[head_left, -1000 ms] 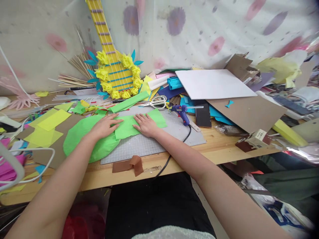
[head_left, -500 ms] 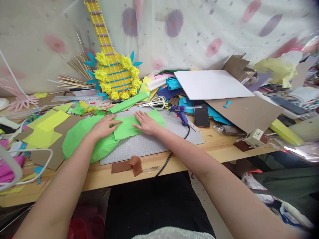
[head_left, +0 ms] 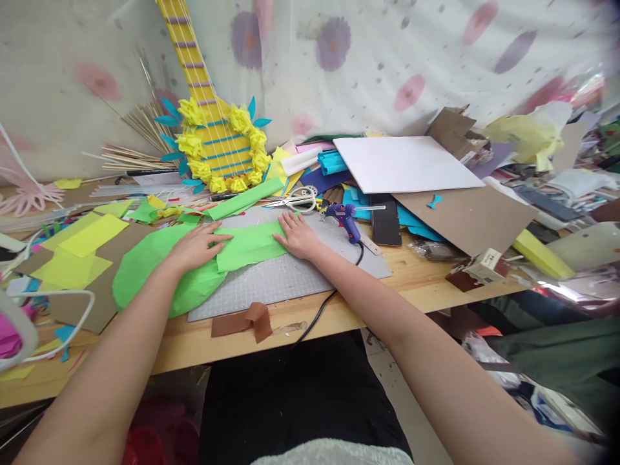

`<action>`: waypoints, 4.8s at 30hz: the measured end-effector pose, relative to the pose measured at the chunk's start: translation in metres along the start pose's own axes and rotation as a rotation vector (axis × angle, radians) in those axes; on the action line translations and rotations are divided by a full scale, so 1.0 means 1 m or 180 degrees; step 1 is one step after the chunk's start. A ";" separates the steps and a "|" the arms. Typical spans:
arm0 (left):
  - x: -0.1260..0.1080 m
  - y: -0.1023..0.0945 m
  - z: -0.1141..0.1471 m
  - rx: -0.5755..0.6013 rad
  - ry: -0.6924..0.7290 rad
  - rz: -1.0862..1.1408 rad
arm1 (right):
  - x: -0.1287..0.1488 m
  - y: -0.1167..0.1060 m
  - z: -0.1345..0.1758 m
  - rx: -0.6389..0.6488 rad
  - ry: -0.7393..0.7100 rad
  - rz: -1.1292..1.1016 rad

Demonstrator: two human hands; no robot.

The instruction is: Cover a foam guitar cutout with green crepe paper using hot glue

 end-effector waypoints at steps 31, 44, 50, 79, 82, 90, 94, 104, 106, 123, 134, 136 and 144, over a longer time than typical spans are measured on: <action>0.007 -0.001 0.001 0.0005 -0.0090 0.0105 | 0.009 0.005 0.004 -0.0159 0.0771 -0.0266; 0.010 0.000 -0.001 -0.0053 0.0003 0.0146 | 0.006 0.002 0.006 -0.0154 0.0853 -0.0290; 0.008 -0.001 -0.001 0.0047 -0.0041 0.0072 | 0.006 0.003 0.005 -0.0170 0.0873 -0.0208; 0.005 -0.002 -0.001 -0.0409 -0.0246 0.0916 | 0.016 0.000 0.009 -0.0025 -0.0637 -0.0218; 0.008 0.000 -0.003 -0.0401 -0.0202 0.0875 | 0.018 -0.005 0.008 0.0087 -0.0623 -0.0171; 0.011 0.002 -0.004 -0.0439 -0.0218 0.0921 | 0.048 -0.014 -0.006 0.0216 -0.0777 -0.0182; 0.011 0.003 -0.003 -0.0461 -0.0189 0.0941 | 0.058 -0.007 -0.003 0.0036 -0.0811 -0.0122; 0.014 0.003 -0.006 -0.0639 -0.0174 0.1234 | 0.060 -0.021 -0.012 0.0423 -0.0736 -0.0221; 0.014 0.002 -0.005 -0.0696 -0.0196 0.1433 | 0.068 -0.021 -0.018 0.0327 -0.0760 -0.0231; 0.013 0.001 -0.003 -0.0904 -0.0390 0.1911 | 0.104 -0.014 -0.041 -0.0005 -0.0869 -0.0122; 0.013 0.002 -0.005 -0.0783 -0.0392 0.1723 | 0.110 -0.006 -0.036 -0.0273 -0.0809 -0.0134; 0.012 0.001 -0.004 -0.0756 -0.0421 0.1719 | 0.110 -0.003 -0.037 -0.0341 -0.0821 -0.0194; 0.014 0.002 -0.004 -0.0992 -0.0467 0.2038 | 0.110 0.002 -0.040 -0.0403 -0.0750 -0.0330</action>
Point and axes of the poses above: each hand's wrist, its own z-axis away from the middle knuckle, its own y-axis out of the palm, x = y × z, the point moved 1 cm from there along -z, towards the middle knuckle, and after that the axes turned 12 degrees about z, right-handed, at the moved point
